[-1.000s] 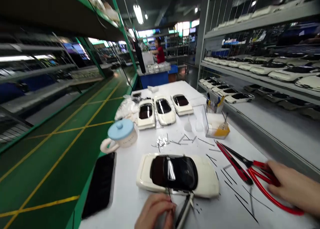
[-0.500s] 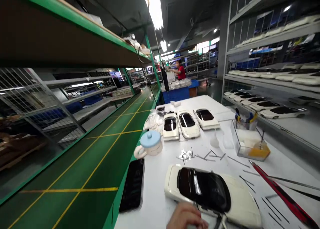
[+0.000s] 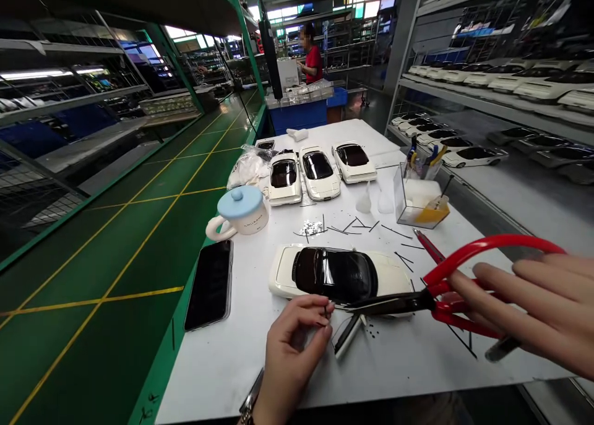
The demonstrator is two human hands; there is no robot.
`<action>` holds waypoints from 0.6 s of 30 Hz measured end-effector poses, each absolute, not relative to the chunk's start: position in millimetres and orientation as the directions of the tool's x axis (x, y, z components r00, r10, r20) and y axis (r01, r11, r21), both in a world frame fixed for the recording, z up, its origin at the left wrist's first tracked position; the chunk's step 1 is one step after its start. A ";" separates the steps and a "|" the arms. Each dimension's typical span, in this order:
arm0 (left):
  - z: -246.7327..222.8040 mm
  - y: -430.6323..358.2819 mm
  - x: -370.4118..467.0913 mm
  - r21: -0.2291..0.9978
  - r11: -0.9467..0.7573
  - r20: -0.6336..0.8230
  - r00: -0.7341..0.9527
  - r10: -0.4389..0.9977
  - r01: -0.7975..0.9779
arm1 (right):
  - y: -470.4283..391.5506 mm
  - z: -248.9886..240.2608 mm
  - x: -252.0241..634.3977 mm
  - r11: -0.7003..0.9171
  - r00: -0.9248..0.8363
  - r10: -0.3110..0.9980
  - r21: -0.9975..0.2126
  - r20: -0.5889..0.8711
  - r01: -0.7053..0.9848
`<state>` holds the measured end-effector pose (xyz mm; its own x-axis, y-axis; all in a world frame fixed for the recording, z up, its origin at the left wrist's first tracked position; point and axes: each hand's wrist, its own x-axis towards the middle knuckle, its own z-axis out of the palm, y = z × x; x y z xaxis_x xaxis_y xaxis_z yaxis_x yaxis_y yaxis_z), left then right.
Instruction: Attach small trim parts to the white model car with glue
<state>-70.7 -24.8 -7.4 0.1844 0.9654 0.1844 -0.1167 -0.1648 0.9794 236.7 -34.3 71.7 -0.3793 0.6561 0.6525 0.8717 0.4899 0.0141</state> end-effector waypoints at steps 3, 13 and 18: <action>-5.3 -24.8 -70.4 0.981 -0.133 0.159 0.193 0.968 -0.138 | -31.0 81.4 240.7 0.682 -0.763 0.497 0.358 0.414 0.638; -4.1 -24.4 -70.0 0.983 -0.127 0.152 0.200 0.968 -0.133 | -25.6 72.0 223.9 0.694 -0.745 0.519 0.302 0.419 0.653; -5.2 -25.6 -70.8 0.983 -0.140 0.162 0.203 0.966 -0.118 | -28.8 68.7 223.4 0.688 -0.722 0.553 0.262 0.416 0.677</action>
<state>-70.8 -25.6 -5.2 0.2035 0.9656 0.1622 -0.1176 -0.1403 0.9831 223.4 -28.8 68.7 -0.7221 0.5527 0.4161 0.6772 0.6877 0.2617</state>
